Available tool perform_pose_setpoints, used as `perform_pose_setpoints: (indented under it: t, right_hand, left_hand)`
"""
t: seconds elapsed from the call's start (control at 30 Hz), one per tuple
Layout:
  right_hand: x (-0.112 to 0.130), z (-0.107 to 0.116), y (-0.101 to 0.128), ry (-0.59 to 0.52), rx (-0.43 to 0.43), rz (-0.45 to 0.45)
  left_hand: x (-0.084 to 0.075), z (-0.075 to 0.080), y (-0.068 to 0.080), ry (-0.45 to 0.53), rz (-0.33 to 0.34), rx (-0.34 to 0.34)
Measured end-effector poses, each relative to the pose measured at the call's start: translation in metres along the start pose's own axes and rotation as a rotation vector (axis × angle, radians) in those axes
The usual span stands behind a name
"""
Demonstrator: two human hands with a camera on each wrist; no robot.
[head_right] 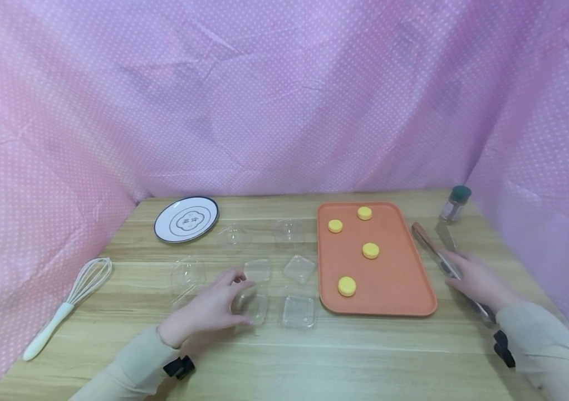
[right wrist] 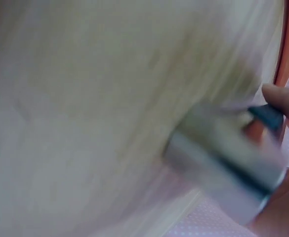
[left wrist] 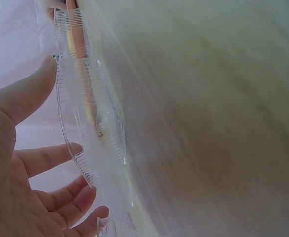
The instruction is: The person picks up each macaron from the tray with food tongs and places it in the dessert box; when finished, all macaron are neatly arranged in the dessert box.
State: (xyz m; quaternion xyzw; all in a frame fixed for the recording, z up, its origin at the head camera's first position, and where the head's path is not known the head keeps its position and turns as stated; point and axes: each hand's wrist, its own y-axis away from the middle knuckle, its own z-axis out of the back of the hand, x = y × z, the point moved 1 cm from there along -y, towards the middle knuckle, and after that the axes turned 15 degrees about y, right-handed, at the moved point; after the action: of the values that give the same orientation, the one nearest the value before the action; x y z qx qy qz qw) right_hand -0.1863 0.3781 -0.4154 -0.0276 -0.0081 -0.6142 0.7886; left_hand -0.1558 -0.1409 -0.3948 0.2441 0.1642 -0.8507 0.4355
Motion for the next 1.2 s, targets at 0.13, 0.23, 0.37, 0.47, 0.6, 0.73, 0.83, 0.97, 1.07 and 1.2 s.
perform_pose_setpoints:
  t: [0.13,0.23,0.37,0.47,0.6,0.73,0.83,0.97,1.07,1.2]
  right_hand:
    - [0.000,0.000,0.002,0.017,-0.007,0.005]
    - [0.000,0.001,0.003,0.001,-0.023,0.005]
    - [0.001,0.001,0.004,-0.044,-0.067,-0.005]
    - [0.001,0.001,0.005,-0.058,-0.114,-0.011]
    - [0.000,0.001,0.006,-0.044,-0.140,-0.012]
    - [-0.002,0.004,0.007,-0.048,-0.103,-0.036]
    - [-0.003,0.008,0.009,-0.061,-0.084,-0.064]
    - [-0.002,0.012,0.010,-0.081,-0.123,-0.075]
    - [-0.001,0.014,0.010,-0.089,-0.176,-0.069]
    - [0.000,0.015,0.011,-0.094,-0.200,-0.071]
  left_hand:
    - [0.001,-0.001,0.000,0.002,0.009,0.004]
    - [0.001,-0.001,0.000,0.002,0.015,0.004]
    - [0.000,-0.001,0.000,-0.004,0.008,0.001]
    - [0.000,-0.001,0.000,-0.010,0.001,0.006]
    - [-0.001,-0.001,-0.001,-0.015,0.010,0.016]
    - [-0.001,0.000,-0.001,-0.021,0.017,0.022]
    - [-0.002,0.000,-0.001,-0.019,0.016,0.023]
    - [-0.001,-0.001,-0.001,-0.014,0.003,0.017]
    - [-0.001,-0.001,-0.001,-0.017,0.007,0.021]
    - [-0.002,0.001,-0.001,-0.019,0.026,0.036]
